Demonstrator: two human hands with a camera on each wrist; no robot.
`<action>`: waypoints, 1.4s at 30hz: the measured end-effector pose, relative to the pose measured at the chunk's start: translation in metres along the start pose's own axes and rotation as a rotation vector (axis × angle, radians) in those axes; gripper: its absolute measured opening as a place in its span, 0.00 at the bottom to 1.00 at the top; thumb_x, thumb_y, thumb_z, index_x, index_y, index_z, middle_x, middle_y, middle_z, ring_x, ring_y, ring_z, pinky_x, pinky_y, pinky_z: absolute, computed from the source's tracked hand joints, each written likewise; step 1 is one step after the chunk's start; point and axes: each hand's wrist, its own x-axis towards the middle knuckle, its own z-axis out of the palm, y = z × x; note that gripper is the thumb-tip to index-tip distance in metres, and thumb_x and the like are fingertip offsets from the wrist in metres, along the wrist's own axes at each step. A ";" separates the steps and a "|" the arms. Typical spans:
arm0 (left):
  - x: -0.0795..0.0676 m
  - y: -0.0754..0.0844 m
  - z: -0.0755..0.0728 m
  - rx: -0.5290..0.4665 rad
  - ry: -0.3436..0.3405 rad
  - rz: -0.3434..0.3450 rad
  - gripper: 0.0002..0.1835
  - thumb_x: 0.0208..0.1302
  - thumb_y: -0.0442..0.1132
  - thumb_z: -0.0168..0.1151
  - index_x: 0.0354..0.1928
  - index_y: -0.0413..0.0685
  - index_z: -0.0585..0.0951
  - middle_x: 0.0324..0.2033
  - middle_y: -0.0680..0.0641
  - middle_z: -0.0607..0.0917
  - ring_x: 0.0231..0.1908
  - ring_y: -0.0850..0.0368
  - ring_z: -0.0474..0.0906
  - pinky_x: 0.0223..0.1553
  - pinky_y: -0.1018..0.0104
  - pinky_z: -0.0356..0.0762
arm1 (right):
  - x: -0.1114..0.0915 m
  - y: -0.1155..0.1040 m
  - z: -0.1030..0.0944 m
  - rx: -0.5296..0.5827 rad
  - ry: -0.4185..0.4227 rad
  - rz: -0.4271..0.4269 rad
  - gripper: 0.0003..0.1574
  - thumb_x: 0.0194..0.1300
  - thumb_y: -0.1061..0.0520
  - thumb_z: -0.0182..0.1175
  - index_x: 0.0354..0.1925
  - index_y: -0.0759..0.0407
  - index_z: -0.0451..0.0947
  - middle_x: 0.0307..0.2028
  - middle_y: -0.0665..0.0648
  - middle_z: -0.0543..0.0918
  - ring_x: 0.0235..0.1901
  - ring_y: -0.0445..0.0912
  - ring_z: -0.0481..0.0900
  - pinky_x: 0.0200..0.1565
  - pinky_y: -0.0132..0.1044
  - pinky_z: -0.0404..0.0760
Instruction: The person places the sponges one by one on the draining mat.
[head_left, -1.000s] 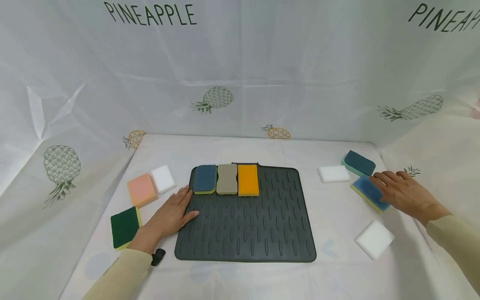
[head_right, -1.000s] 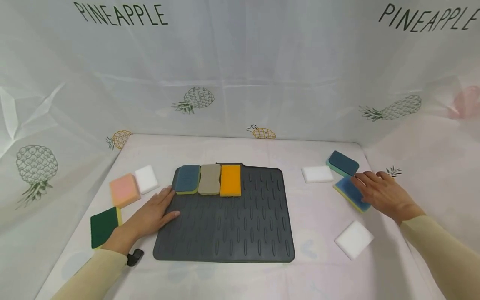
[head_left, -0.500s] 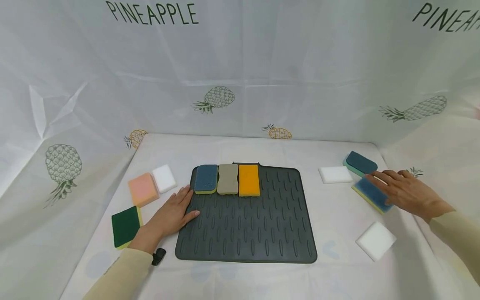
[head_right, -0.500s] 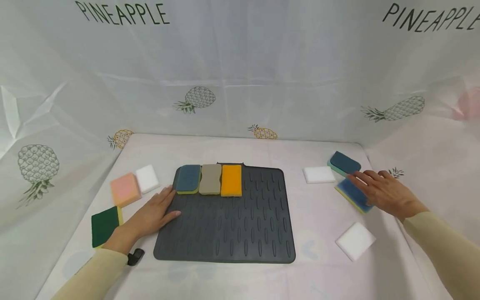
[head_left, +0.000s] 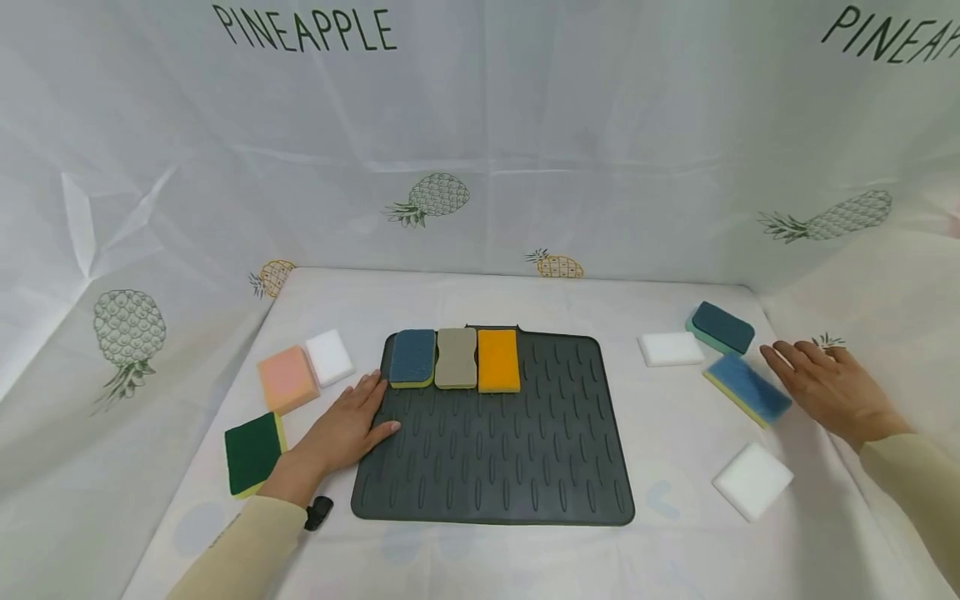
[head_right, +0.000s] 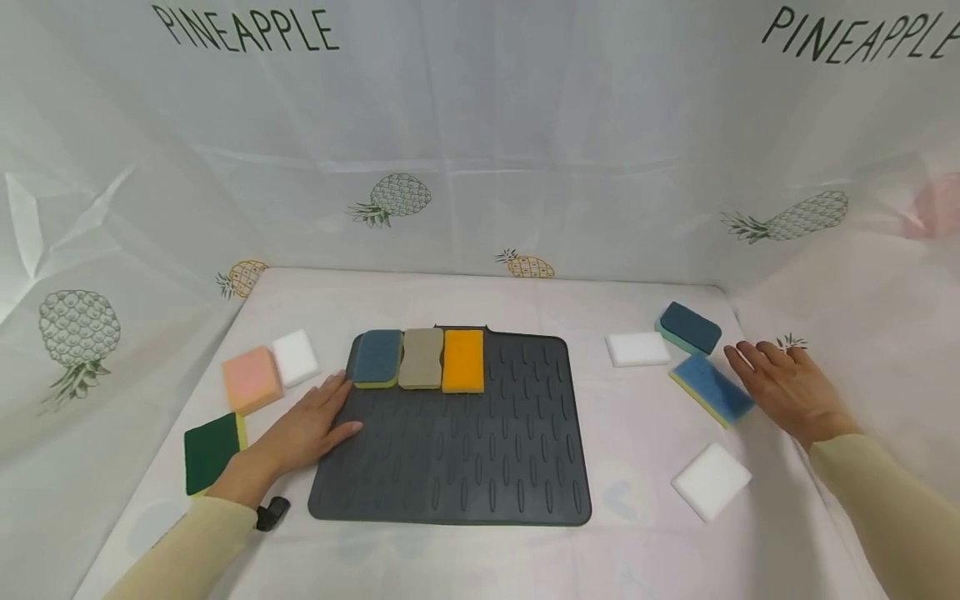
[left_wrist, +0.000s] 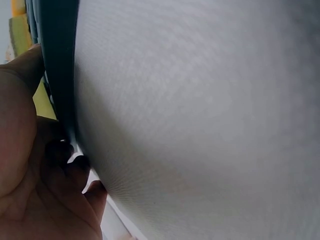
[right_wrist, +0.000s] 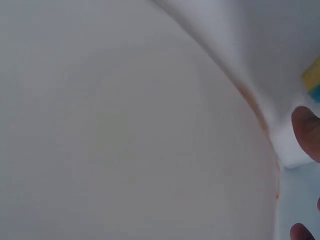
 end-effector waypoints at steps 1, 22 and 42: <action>0.000 0.000 0.000 0.004 0.002 -0.001 0.44 0.70 0.60 0.54 0.74 0.36 0.56 0.75 0.37 0.53 0.75 0.38 0.51 0.73 0.42 0.54 | -0.001 0.000 0.001 0.004 0.002 0.014 0.65 0.34 0.74 0.77 0.69 0.65 0.57 0.62 0.67 0.71 0.59 0.64 0.68 0.50 0.63 0.73; -0.001 0.003 -0.002 -0.007 -0.005 -0.008 0.43 0.70 0.59 0.54 0.74 0.36 0.56 0.75 0.36 0.53 0.75 0.38 0.50 0.72 0.41 0.54 | 0.005 -0.023 -0.011 0.290 -0.059 0.150 0.54 0.47 0.52 0.70 0.69 0.64 0.59 0.61 0.66 0.68 0.59 0.64 0.64 0.56 0.68 0.67; 0.000 0.005 -0.001 0.007 -0.009 -0.006 0.44 0.70 0.60 0.54 0.74 0.36 0.56 0.75 0.37 0.53 0.74 0.38 0.50 0.72 0.41 0.55 | -0.005 -0.022 -0.016 0.361 0.044 0.148 0.73 0.33 0.42 0.81 0.69 0.67 0.54 0.61 0.67 0.67 0.59 0.63 0.64 0.64 0.64 0.60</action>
